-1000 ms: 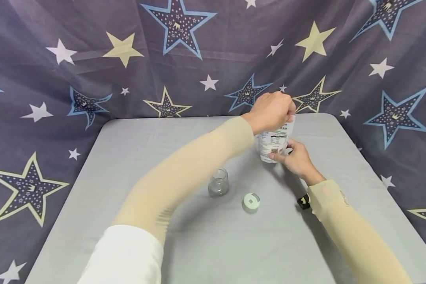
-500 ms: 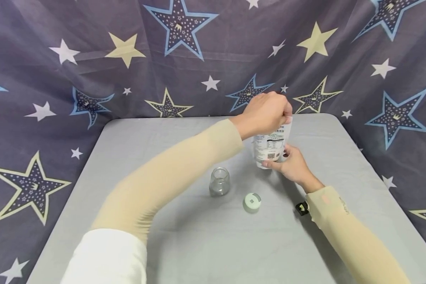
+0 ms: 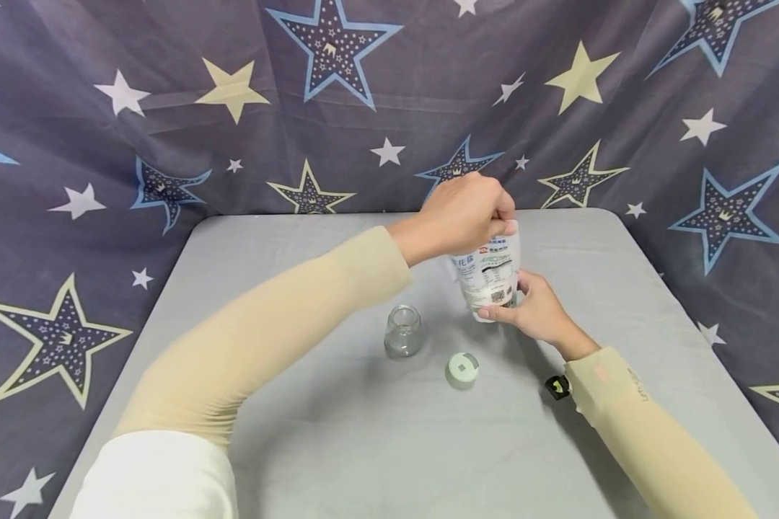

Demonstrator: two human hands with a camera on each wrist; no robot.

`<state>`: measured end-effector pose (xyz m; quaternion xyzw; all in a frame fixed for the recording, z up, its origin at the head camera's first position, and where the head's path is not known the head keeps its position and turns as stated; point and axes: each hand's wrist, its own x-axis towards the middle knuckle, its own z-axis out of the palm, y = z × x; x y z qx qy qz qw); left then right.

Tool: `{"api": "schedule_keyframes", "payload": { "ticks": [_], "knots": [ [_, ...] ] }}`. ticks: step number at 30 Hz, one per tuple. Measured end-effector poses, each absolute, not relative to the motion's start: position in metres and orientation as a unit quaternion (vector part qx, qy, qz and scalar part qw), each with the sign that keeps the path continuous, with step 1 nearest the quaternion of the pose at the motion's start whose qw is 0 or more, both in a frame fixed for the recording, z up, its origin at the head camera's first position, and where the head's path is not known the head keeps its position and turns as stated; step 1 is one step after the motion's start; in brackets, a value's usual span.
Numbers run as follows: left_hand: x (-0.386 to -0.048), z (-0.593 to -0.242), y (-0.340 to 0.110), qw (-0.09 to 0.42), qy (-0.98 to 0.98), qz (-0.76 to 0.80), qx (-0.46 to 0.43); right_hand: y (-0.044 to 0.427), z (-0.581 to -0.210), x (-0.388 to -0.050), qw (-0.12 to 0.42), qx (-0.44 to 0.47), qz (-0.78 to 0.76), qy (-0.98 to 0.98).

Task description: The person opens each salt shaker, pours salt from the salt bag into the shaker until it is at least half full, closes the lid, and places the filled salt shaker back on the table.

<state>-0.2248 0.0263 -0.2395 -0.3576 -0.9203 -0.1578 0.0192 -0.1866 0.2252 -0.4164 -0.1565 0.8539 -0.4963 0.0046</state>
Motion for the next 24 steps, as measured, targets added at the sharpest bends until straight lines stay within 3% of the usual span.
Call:
{"api": "schedule_keyframes", "payload": {
  "ticks": [24],
  "knots": [
    [-0.205, -0.254, -0.021, 0.015, -0.909, -0.207, -0.362, 0.235, -0.412, -0.180, 0.090, -0.252, -0.471, 0.840]
  ]
}}
